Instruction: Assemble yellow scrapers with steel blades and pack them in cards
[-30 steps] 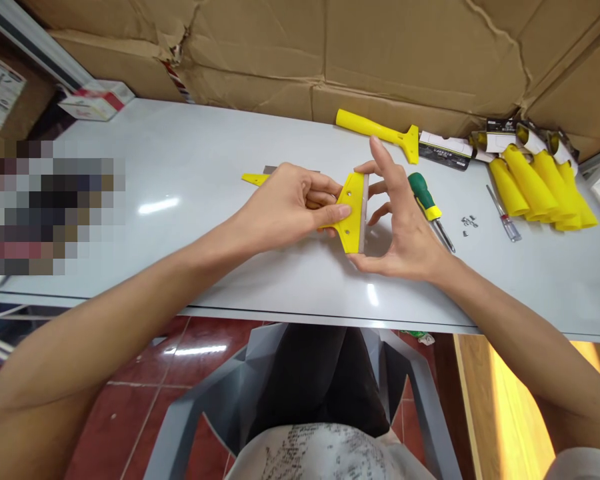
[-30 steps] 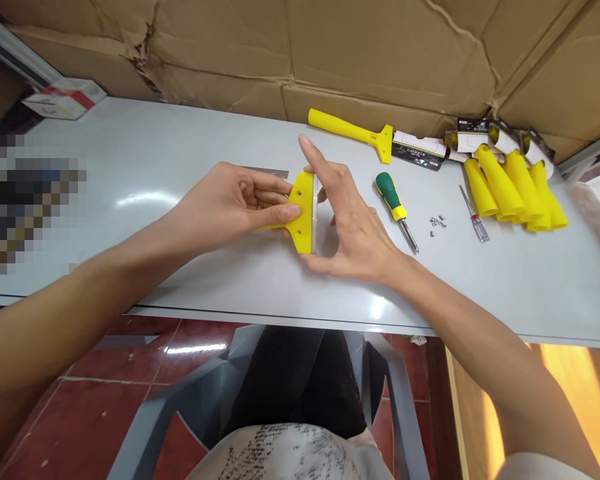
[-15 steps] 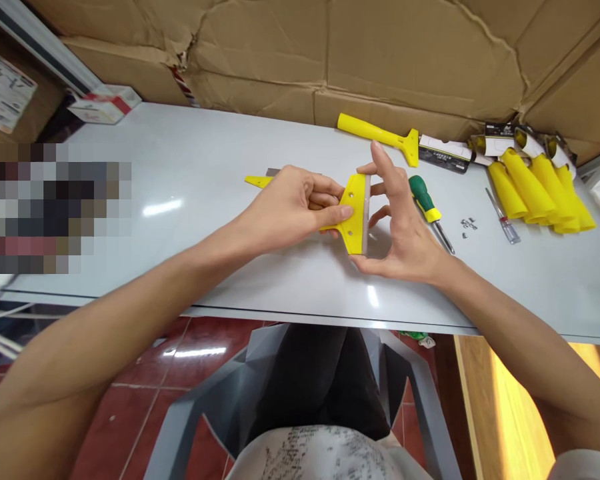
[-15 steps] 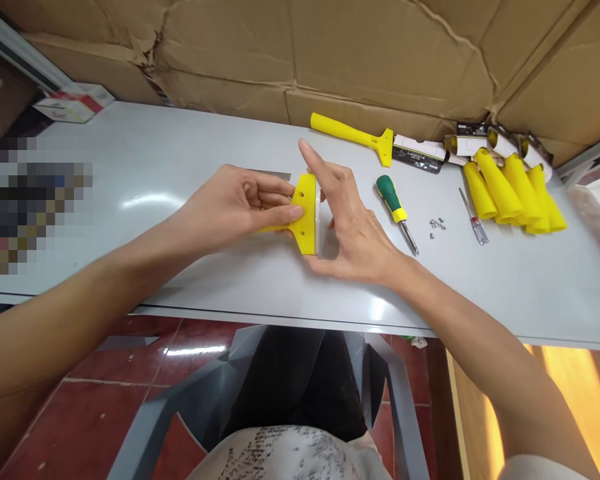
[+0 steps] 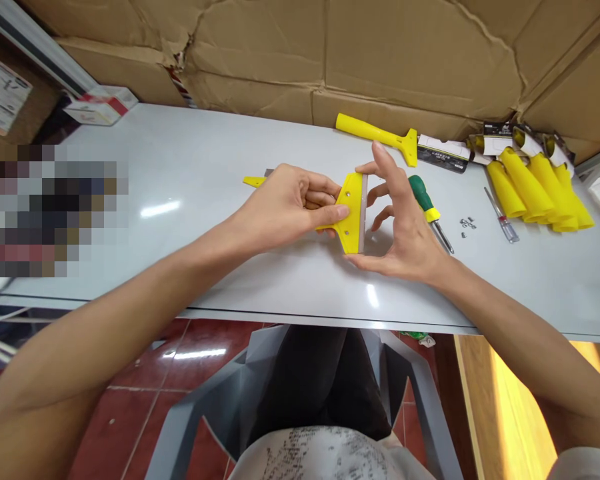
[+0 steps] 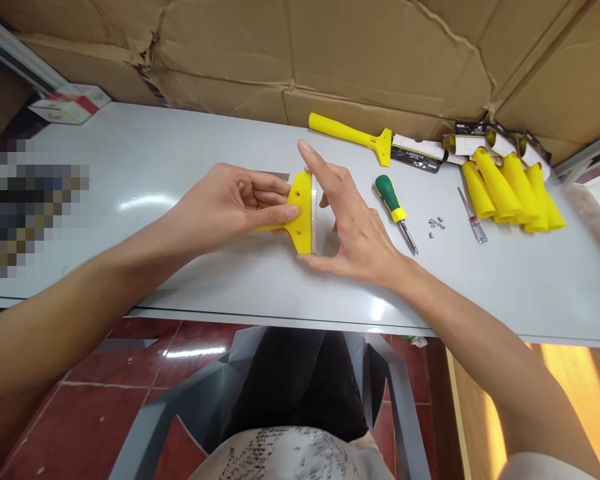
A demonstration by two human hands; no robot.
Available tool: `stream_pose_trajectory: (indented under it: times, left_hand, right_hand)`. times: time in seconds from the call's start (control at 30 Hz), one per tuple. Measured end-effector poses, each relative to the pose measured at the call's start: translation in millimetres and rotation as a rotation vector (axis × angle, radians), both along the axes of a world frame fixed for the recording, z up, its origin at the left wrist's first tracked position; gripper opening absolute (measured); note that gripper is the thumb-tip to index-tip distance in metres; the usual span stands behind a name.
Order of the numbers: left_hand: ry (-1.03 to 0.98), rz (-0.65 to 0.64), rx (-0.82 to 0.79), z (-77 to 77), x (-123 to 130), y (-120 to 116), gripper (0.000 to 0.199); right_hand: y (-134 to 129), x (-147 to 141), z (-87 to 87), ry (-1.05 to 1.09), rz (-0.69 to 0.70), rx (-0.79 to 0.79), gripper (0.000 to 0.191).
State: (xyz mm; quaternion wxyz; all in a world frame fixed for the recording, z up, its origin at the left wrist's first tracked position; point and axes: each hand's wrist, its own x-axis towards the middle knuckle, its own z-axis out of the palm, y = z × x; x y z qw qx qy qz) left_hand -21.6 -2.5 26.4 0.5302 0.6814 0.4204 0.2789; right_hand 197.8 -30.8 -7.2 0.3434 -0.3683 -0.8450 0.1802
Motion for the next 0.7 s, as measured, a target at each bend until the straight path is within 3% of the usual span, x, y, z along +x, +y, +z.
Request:
stream_pose_trajectory:
  times: [0.1, 0.17, 0.27, 0.33, 0.37, 0.43, 0.5, 0.7]
  left_hand:
    - [-0.015, 0.004, 0.013, -1.2, -2.1, 2.2, 0.034]
    - [0.0, 0.024, 0.023, -1.7, -3.3, 3.9, 0.034]
    - [0.02, 0.048, 0.034, -2.0, -4.6, 5.7, 0.038]
    - [0.021, 0.052, 0.04, -2.0, -4.8, 6.0, 0.04]
    - [0.024, 0.053, 0.04, -1.9, -4.6, 5.8, 0.041]
    - [0.038, 0.061, 0.033, -1.4, -3.6, 4.8, 0.04]
    - [0.047, 0.076, 0.022, -0.9, -1.9, 3.1, 0.039]
    - [0.012, 0.068, -0.008, -4.3, 1.3, 0.2, 0.036]
  right_hand:
    - [7.0, 7.6, 7.8, 0.043, 0.097, 0.051, 0.131]
    - [14.8, 25.6, 19.4, 0.097, 0.061, 0.067, 0.125]
    - [27.3, 73.4, 41.8, 0.14, -0.308, 0.073, 0.068]
    - [33.7, 110.4, 56.0, -0.089, -0.578, 0.014, 0.023]
    - [35.8, 127.0, 62.0, -0.279, -0.664, -0.062, 0.012]
    - [38.3, 152.3, 70.8, -0.648, -0.732, -0.263, 0.009]
    - [39.5, 165.2, 74.4, -0.798, -0.712, -0.396, 0.013]
    - [45.5, 164.1, 61.3, -0.925, -0.632, -0.546, 0.015]
